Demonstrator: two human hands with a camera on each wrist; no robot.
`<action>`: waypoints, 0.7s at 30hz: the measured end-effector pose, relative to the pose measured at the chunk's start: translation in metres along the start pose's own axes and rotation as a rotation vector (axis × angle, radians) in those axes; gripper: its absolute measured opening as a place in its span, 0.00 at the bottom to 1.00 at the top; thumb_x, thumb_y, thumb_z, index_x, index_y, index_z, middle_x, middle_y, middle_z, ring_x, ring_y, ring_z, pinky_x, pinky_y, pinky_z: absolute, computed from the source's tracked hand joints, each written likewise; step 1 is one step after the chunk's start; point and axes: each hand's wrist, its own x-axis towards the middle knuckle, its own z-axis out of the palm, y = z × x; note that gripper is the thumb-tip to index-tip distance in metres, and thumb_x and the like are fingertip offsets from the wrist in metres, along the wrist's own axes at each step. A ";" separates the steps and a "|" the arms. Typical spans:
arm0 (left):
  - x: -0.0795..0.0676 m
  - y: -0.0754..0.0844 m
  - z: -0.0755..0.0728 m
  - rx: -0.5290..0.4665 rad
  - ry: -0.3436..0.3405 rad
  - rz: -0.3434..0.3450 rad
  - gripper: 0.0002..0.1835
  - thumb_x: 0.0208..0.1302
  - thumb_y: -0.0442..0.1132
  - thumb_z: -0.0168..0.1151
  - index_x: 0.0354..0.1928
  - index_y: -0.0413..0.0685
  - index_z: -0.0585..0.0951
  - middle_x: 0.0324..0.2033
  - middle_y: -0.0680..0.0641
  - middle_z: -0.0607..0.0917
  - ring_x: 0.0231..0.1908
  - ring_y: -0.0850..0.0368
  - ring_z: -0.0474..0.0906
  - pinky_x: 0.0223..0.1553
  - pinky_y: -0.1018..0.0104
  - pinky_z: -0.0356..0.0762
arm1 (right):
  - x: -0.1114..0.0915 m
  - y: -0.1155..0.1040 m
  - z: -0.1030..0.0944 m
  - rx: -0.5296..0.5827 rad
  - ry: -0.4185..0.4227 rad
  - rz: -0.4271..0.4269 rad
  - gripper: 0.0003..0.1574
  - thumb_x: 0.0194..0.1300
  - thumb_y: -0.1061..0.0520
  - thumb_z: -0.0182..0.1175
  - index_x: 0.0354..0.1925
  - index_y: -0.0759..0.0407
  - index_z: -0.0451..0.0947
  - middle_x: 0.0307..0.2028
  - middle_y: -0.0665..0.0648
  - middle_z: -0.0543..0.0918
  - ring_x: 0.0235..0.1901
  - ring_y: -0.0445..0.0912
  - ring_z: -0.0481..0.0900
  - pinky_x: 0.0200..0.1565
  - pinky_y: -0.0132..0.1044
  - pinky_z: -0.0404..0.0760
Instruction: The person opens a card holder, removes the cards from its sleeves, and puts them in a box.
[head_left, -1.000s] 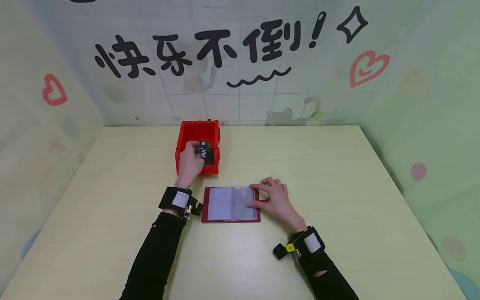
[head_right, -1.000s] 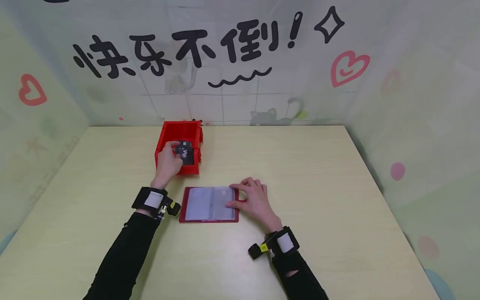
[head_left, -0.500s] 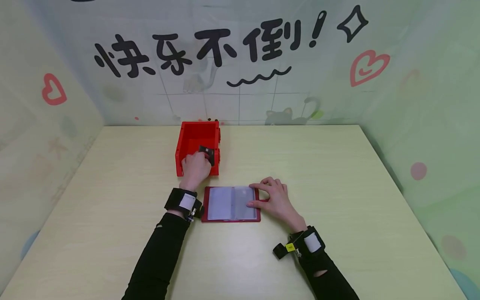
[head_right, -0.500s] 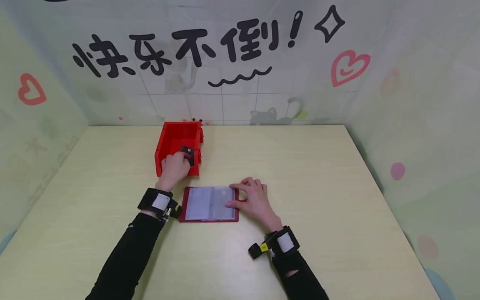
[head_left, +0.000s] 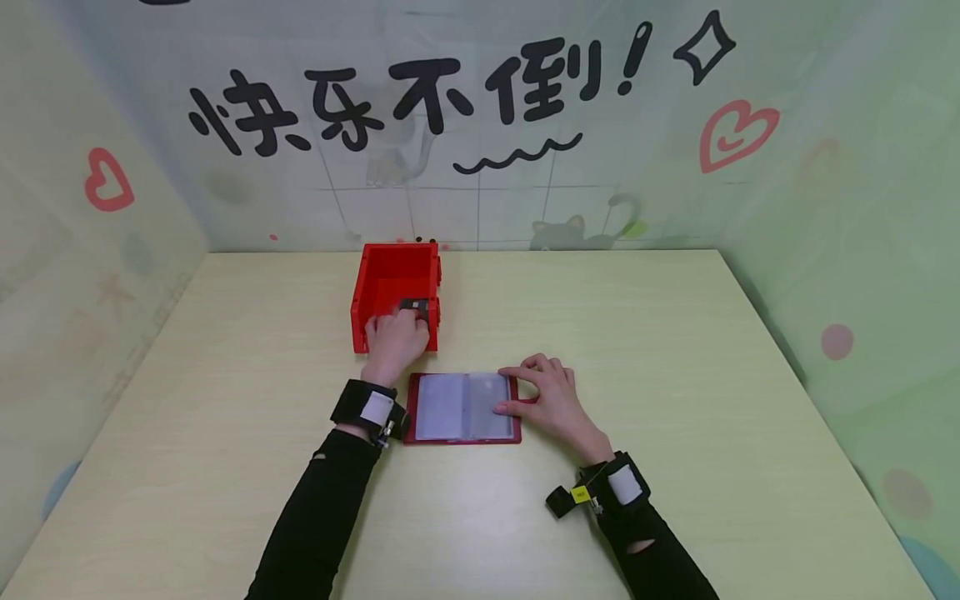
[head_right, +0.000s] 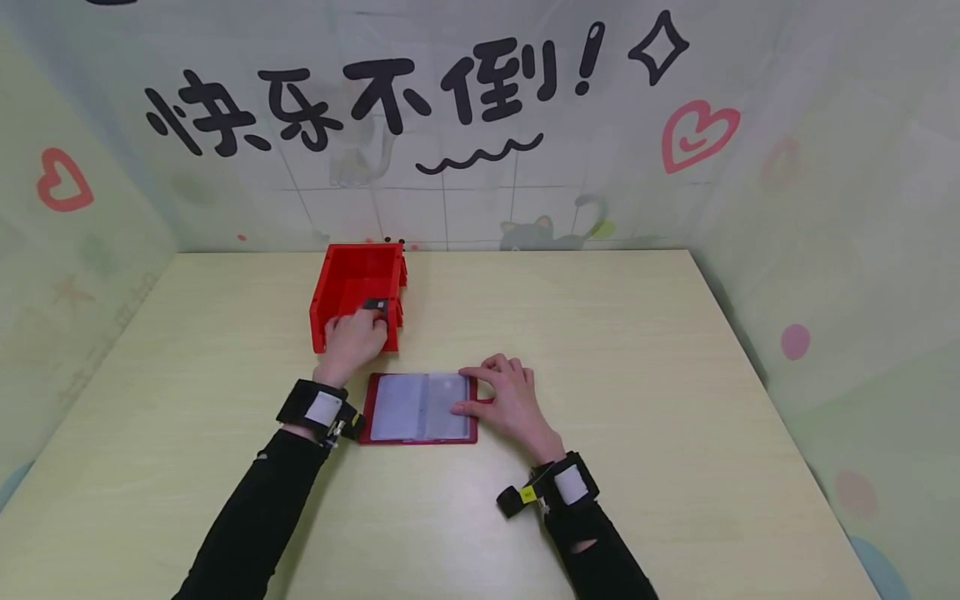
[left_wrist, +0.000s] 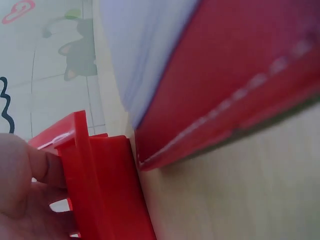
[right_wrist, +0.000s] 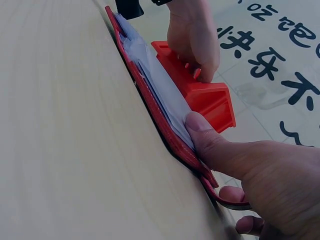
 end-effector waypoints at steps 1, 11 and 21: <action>-0.002 0.001 0.001 0.003 0.038 0.017 0.13 0.70 0.37 0.52 0.44 0.36 0.82 0.46 0.34 0.81 0.55 0.34 0.74 0.73 0.32 0.49 | 0.000 0.000 0.000 0.000 0.000 0.000 0.34 0.51 0.45 0.78 0.57 0.49 0.84 0.47 0.58 0.76 0.50 0.55 0.68 0.52 0.49 0.59; -0.056 0.017 0.006 -0.203 0.186 0.190 0.23 0.61 0.33 0.66 0.58 0.38 0.75 0.45 0.39 0.78 0.48 0.46 0.72 0.46 0.56 0.77 | 0.001 -0.002 -0.001 0.005 -0.007 0.008 0.34 0.51 0.44 0.78 0.57 0.49 0.84 0.47 0.57 0.76 0.51 0.55 0.68 0.52 0.49 0.59; -0.080 0.002 0.022 -0.299 -0.212 0.227 0.10 0.65 0.34 0.65 0.48 0.41 0.83 0.32 0.47 0.84 0.33 0.58 0.76 0.39 0.69 0.77 | 0.002 -0.006 -0.003 0.070 -0.003 0.016 0.32 0.52 0.46 0.78 0.54 0.53 0.84 0.45 0.56 0.80 0.49 0.53 0.71 0.50 0.46 0.58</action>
